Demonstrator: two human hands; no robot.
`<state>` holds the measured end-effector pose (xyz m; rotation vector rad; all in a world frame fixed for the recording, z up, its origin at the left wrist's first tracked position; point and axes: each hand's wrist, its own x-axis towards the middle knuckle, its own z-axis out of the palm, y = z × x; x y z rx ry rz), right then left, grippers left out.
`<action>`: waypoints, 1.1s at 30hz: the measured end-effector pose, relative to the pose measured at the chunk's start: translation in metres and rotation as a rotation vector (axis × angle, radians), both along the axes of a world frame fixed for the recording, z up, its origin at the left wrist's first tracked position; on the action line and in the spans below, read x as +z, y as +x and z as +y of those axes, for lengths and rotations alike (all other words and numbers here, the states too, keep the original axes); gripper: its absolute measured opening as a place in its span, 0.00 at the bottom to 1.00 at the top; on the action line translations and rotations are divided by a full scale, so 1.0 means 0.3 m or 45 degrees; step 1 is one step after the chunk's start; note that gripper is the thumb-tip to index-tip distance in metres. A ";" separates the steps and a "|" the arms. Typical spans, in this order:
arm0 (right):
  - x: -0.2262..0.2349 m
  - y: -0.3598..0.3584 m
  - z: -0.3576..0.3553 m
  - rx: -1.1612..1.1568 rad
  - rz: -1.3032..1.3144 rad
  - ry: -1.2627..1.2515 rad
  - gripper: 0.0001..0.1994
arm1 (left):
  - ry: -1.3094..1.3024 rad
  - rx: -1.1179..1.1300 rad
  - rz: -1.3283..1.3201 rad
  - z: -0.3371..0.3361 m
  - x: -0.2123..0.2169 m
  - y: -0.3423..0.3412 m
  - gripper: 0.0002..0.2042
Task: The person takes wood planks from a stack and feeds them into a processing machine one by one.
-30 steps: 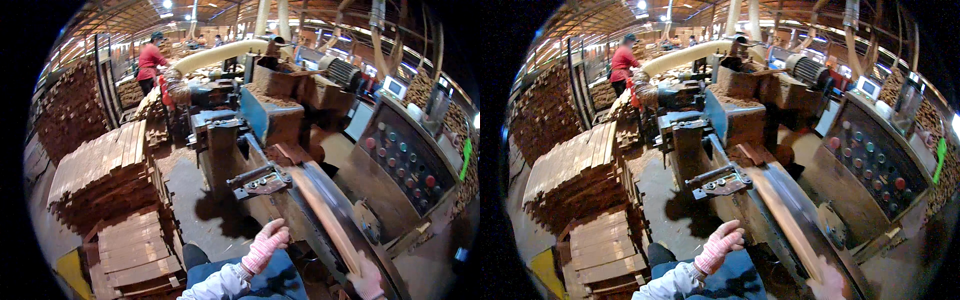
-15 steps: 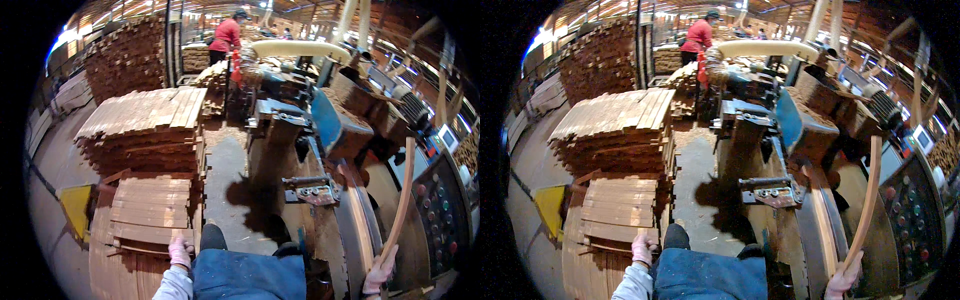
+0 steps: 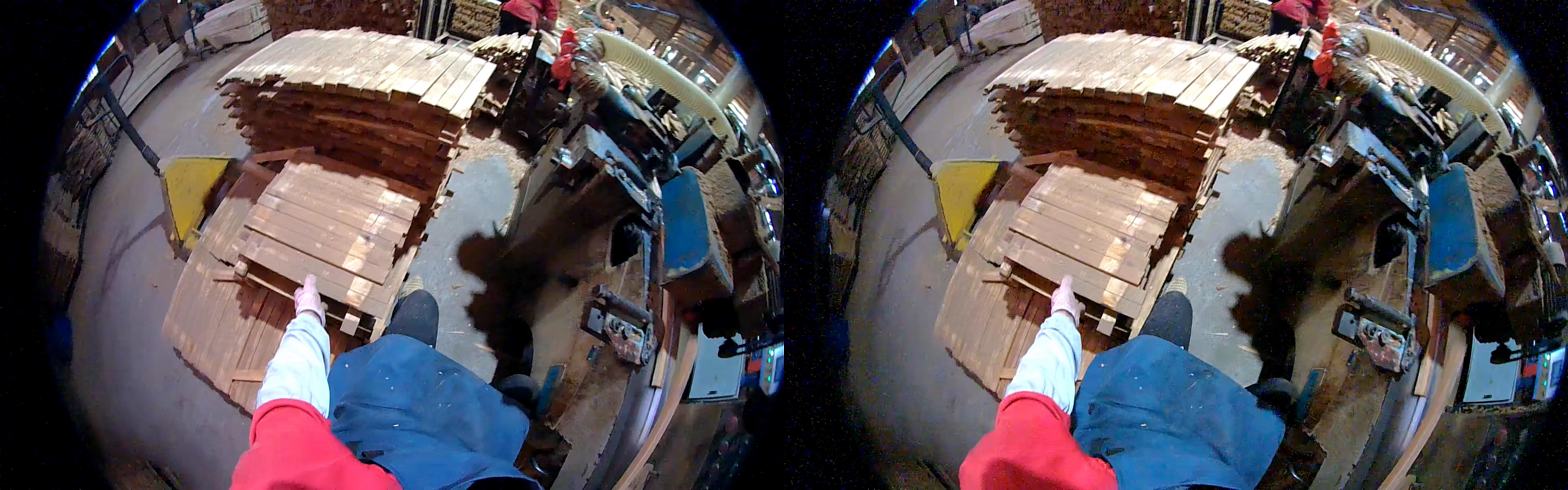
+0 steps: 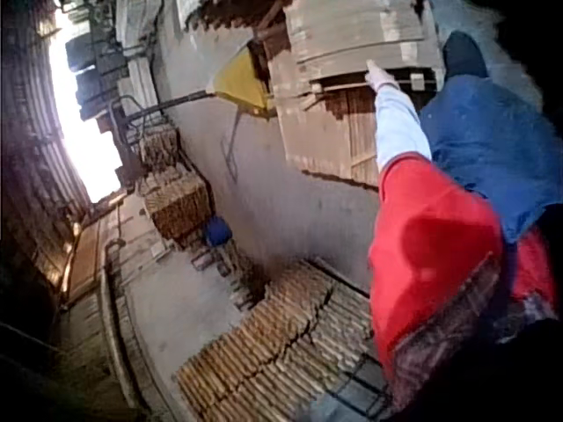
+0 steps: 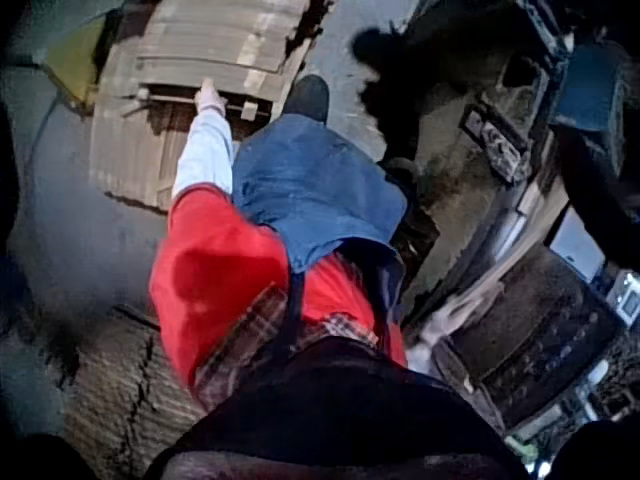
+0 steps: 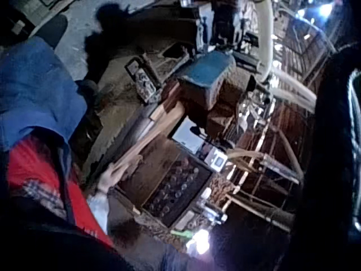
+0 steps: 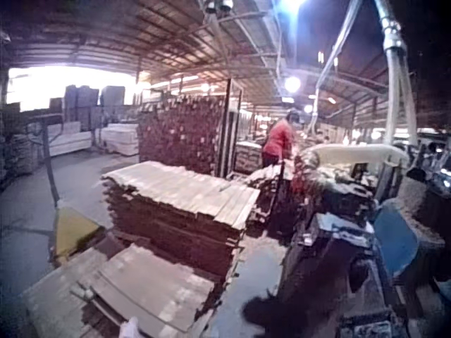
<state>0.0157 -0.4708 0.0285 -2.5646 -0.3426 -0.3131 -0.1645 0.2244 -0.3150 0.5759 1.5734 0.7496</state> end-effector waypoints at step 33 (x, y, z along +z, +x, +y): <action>0.050 0.094 0.515 0.395 -0.011 -0.452 0.45 | -0.033 -1.381 -1.299 -1.266 0.927 0.718 0.27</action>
